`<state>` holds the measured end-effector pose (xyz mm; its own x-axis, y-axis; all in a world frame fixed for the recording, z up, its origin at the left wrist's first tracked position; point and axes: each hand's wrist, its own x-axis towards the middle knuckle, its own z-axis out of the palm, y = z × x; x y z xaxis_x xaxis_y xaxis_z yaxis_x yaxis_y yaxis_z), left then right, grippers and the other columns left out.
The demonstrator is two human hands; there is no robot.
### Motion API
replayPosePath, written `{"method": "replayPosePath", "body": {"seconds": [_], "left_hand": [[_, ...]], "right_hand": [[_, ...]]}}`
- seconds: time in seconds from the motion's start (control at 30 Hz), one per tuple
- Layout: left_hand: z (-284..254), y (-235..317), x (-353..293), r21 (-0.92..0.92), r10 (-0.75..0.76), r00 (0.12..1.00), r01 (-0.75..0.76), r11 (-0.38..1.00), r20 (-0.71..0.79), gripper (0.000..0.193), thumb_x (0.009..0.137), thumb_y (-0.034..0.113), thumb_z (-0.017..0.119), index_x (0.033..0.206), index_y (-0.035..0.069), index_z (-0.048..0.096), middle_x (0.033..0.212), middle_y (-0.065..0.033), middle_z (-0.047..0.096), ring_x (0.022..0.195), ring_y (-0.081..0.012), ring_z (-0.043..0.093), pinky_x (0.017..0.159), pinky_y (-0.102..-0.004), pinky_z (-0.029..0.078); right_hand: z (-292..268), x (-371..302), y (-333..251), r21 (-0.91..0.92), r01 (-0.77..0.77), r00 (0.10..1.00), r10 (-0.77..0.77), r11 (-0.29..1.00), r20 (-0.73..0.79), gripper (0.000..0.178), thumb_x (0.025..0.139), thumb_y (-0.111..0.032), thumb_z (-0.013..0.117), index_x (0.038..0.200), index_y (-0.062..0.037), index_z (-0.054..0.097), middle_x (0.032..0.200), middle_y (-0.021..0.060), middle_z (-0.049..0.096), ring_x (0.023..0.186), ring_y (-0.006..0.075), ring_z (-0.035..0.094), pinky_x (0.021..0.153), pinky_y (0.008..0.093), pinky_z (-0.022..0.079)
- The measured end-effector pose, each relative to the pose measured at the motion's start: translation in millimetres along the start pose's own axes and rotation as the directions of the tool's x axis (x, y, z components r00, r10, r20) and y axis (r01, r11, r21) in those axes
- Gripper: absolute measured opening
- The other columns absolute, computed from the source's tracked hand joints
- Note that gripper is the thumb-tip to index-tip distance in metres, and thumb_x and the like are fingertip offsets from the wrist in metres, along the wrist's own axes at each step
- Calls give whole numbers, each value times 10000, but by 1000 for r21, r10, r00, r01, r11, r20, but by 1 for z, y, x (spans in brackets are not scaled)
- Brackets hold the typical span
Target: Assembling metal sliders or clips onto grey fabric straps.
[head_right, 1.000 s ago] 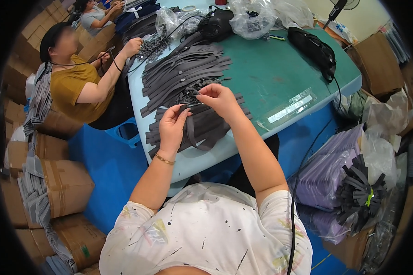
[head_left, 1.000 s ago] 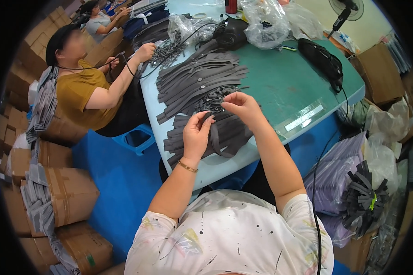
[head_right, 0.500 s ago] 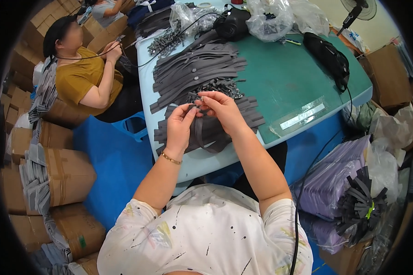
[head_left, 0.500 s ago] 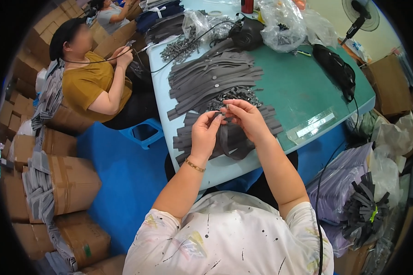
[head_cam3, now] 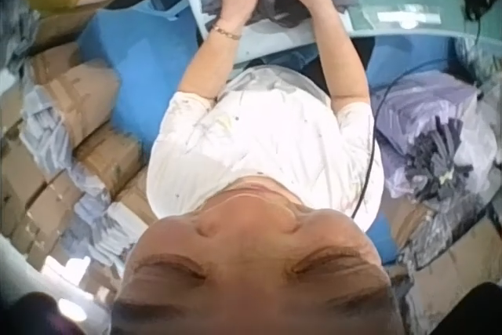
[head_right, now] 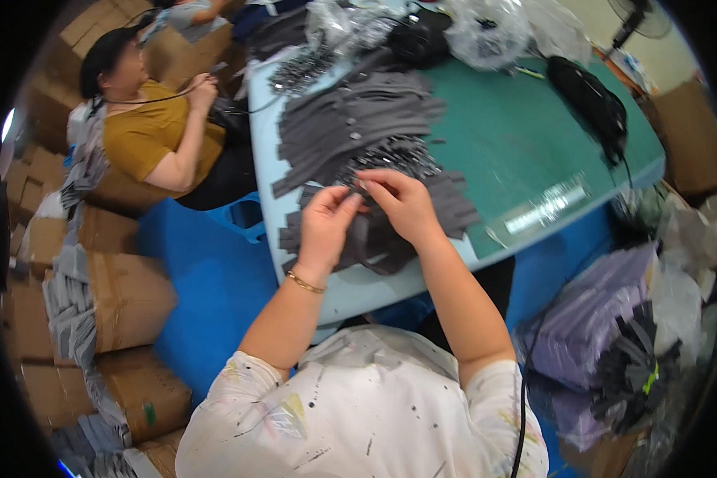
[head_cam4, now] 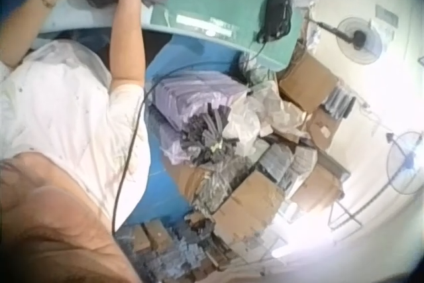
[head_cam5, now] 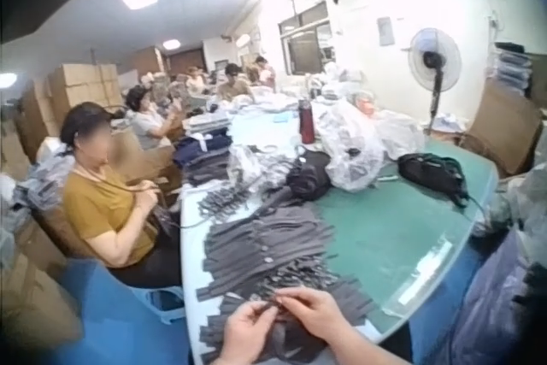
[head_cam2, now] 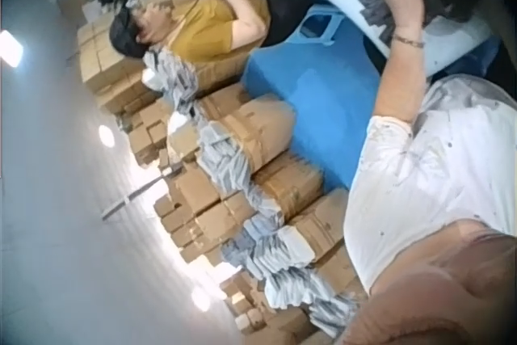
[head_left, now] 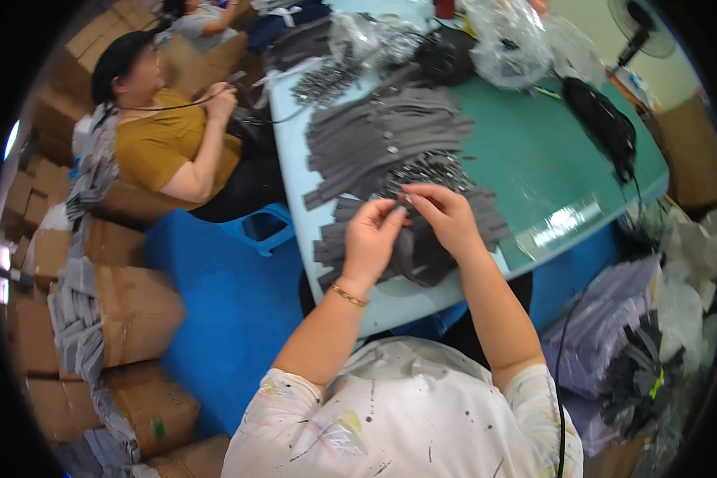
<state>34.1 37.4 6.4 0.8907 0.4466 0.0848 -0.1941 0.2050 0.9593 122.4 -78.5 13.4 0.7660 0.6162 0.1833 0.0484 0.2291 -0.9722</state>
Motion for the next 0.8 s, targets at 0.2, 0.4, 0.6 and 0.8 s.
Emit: {"method": "replayPosePath", "body": {"seconds": [0.2, 0.4, 0.6, 0.8], "left_hand": [[10, -13, -4, 16, -46, 998, 45, 999, 46, 137, 871, 48, 568, 988, -22, 558, 876, -40, 603, 775, -106, 594, 722, -221, 479], [5, -7, -1, 40, -47, 998, 46, 998, 32, 141, 870, 41, 567, 990, -31, 554, 895, -51, 601, 783, -109, 596, 718, -214, 482], [5, -9, 3, 30, -52, 998, 51, 998, 42, 144, 870, 38, 564, 994, -35, 552, 896, -56, 602, 787, -114, 600, 720, -218, 485], [4, -11, 1, 59, -42, 999, 40, 997, 31, 151, 869, 53, 568, 990, -37, 554, 871, -41, 613, 763, -99, 605, 693, -218, 487]], "right_hand": [[-9, -15, 10, -74, -2, 994, -5, 997, -106, 189, 856, -39, 575, 1029, 11, 633, 943, 72, 653, 849, 100, 599, 748, 208, 464], [-3, -10, 9, -27, 38, 996, -40, 999, -80, 185, 858, -43, 582, 1031, 3, 630, 928, 67, 656, 835, 91, 600, 726, 201, 465], [-6, -8, 10, -74, 52, 994, -59, 996, -88, 186, 861, -38, 577, 1036, 3, 625, 911, 66, 659, 814, 92, 604, 712, 193, 465], [-6, -10, 16, 30, 80, 990, -76, 996, -123, 186, 855, -44, 592, 1032, 3, 627, 902, 66, 659, 806, 87, 601, 699, 194, 468]]}}
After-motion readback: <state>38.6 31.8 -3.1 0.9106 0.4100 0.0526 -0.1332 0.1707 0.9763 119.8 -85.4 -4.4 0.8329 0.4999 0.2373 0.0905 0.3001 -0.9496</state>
